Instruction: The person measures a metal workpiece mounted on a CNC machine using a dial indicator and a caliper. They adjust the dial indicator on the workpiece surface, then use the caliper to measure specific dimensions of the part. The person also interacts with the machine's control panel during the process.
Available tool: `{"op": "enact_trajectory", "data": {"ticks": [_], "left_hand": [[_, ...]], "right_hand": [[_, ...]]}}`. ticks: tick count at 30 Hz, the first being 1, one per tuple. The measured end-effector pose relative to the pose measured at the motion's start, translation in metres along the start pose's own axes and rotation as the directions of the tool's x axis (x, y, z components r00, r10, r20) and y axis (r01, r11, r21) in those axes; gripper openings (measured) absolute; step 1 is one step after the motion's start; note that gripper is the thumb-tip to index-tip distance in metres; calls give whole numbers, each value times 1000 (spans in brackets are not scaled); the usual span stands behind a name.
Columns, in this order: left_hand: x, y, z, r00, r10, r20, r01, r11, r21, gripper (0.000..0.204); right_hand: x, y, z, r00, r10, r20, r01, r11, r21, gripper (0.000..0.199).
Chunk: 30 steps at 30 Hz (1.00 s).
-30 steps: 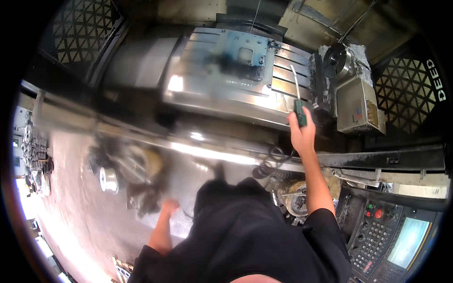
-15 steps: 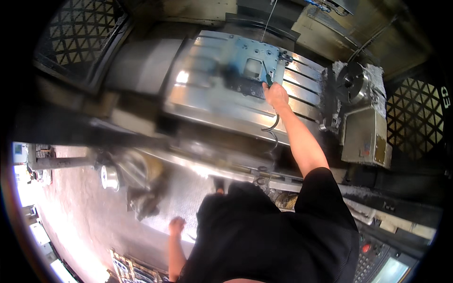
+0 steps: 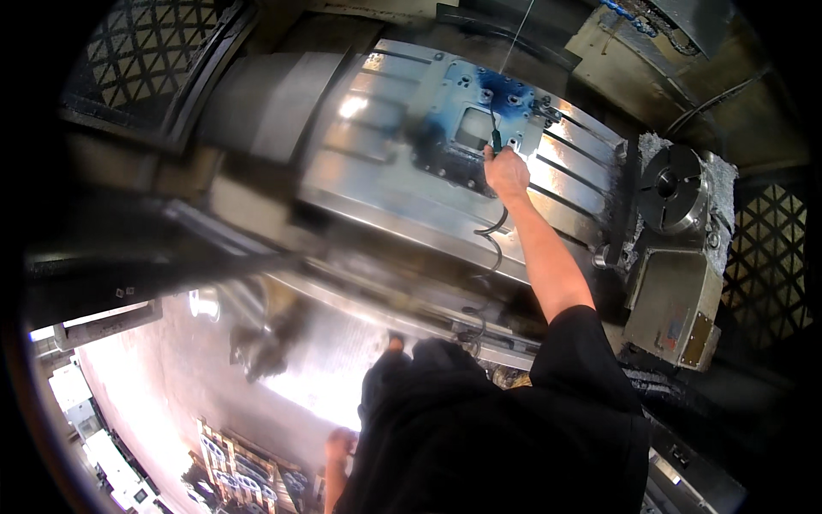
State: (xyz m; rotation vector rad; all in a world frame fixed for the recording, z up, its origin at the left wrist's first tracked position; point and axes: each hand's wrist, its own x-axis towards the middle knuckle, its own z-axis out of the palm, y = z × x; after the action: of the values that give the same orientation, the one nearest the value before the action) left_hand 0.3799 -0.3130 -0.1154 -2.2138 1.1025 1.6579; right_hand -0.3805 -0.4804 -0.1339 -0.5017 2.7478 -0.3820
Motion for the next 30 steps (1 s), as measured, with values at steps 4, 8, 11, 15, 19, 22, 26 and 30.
{"op": "enact_trajectory", "data": {"ticks": [4,8,11,15,19,22,26,30], "left_hand": [[20,-18,-3,999,-32,-13,29,983,-182,29],[22,-8,-5,994,-102,-32,96,983,-155,32],[24,-7,-13,995,-99,-17,96,985,-146,34],[24,-9,-20,998,-56,9,57,989,-137,38],[17,12,-18,1000,-11,-2,11,997,-75,38],[18,27,-21,999,-21,-28,20,999,-38,39],[64,10,-46,999,12,38,-12,1000,-3,40],[117,5,-67,995,80,53,-76,994,-80,41]], "right_hand": [[7,3,2,999,-33,5,33,999,0,58],[3,2,-1,997,-80,-16,80,997,5,59],[-12,-6,0,992,-121,41,121,993,10,58],[-39,-7,-2,971,-237,-11,237,971,-8,56],[-64,7,-14,987,-157,-20,158,987,31,57],[-82,22,-26,997,-74,-6,74,997,17,56],[-112,50,-41,999,40,-29,-40,999,11,56],[-157,72,-44,994,75,-77,-71,996,51,56]]}}
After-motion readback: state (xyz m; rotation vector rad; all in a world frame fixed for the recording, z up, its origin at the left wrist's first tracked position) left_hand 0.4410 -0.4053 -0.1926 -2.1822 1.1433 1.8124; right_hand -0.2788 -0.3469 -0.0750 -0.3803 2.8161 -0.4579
